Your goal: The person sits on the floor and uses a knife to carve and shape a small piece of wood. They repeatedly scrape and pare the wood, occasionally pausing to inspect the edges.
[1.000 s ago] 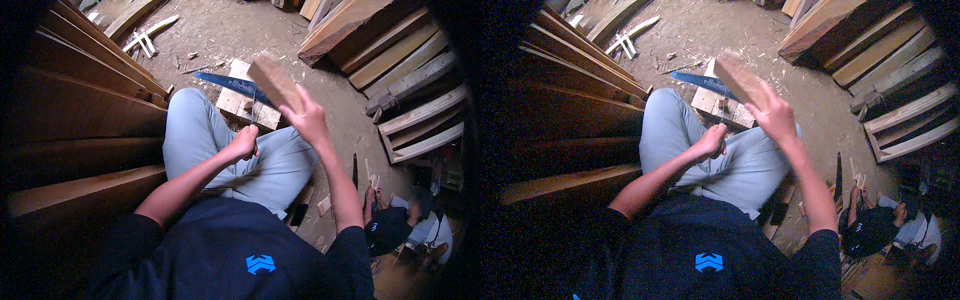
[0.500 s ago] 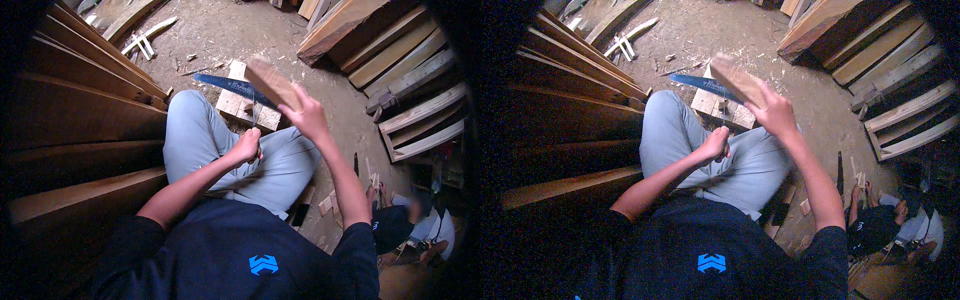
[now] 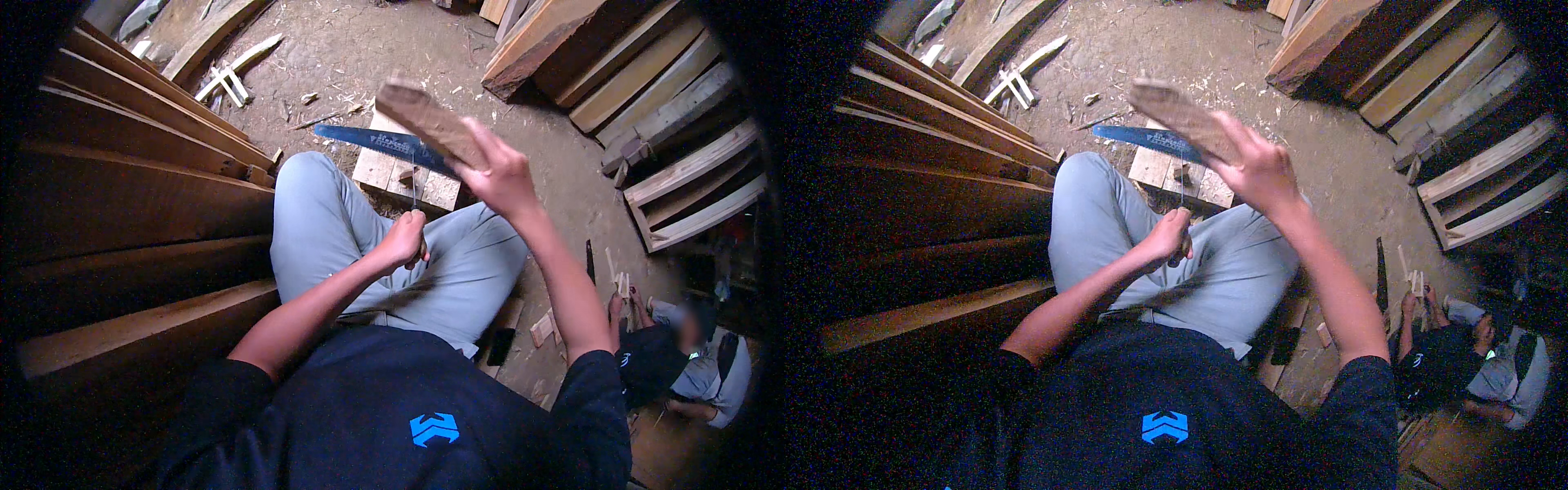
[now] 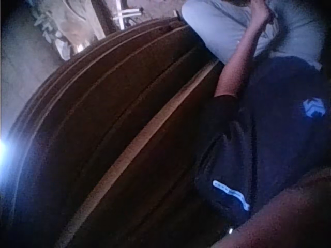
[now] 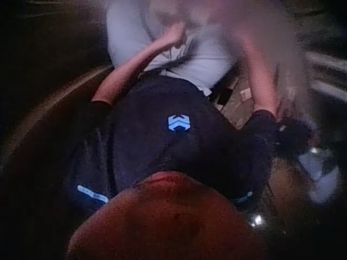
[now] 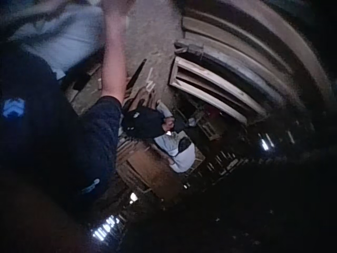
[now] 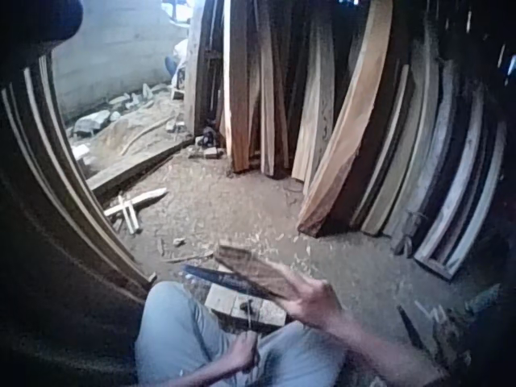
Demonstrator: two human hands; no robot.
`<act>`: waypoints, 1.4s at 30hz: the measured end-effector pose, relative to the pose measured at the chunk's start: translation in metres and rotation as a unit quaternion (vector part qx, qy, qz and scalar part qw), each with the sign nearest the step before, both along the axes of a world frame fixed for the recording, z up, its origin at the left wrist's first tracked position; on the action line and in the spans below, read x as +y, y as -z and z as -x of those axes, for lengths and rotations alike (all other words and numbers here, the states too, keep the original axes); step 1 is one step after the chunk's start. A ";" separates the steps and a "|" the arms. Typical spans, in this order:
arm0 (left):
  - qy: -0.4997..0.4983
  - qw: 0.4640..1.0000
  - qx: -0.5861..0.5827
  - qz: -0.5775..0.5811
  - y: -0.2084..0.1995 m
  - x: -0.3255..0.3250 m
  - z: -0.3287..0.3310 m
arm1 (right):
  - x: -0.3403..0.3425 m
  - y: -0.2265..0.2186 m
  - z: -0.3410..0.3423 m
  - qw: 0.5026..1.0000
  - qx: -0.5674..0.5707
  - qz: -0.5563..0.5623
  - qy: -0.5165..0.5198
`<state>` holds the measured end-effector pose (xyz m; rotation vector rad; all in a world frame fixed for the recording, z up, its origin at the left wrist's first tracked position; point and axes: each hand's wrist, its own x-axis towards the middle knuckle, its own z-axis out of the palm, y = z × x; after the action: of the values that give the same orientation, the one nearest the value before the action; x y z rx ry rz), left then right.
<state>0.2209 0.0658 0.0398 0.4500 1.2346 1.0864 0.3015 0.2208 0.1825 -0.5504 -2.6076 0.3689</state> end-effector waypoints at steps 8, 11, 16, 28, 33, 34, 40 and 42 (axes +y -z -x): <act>0.028 1.000 -0.004 -0.009 0.004 0.000 -0.005 | 0.011 0.059 -0.019 0.981 -0.183 0.054 0.025; 0.017 1.000 0.008 -0.012 0.005 -0.001 -0.004 | 0.014 0.031 -0.002 0.990 -0.118 0.064 0.053; -0.007 1.000 0.013 -0.002 0.000 -0.002 -0.004 | 0.001 0.000 0.009 0.990 0.098 0.083 0.055; 0.033 0.998 0.051 -0.014 0.020 0.003 0.017 | 0.004 0.007 -0.005 0.974 0.054 0.168 0.145; 0.110 0.992 -0.021 0.050 -0.007 0.011 0.041 | 0.009 0.011 -0.022 0.962 0.128 0.172 0.171; 0.116 0.990 -0.032 0.076 -0.007 0.011 0.047 | 0.008 0.015 -0.026 0.965 0.102 0.159 0.181; 0.124 0.980 0.104 0.118 -0.006 0.007 0.093 | 0.005 0.047 -0.047 0.972 -0.011 0.129 0.195; 0.158 0.965 0.163 0.128 -0.012 0.011 0.110 | 0.001 0.052 -0.049 0.972 -0.019 0.129 0.196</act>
<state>0.1106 0.0769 0.0517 0.6178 1.5105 0.5843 0.3505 0.2213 0.1304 -1.1477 -2.4207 0.5708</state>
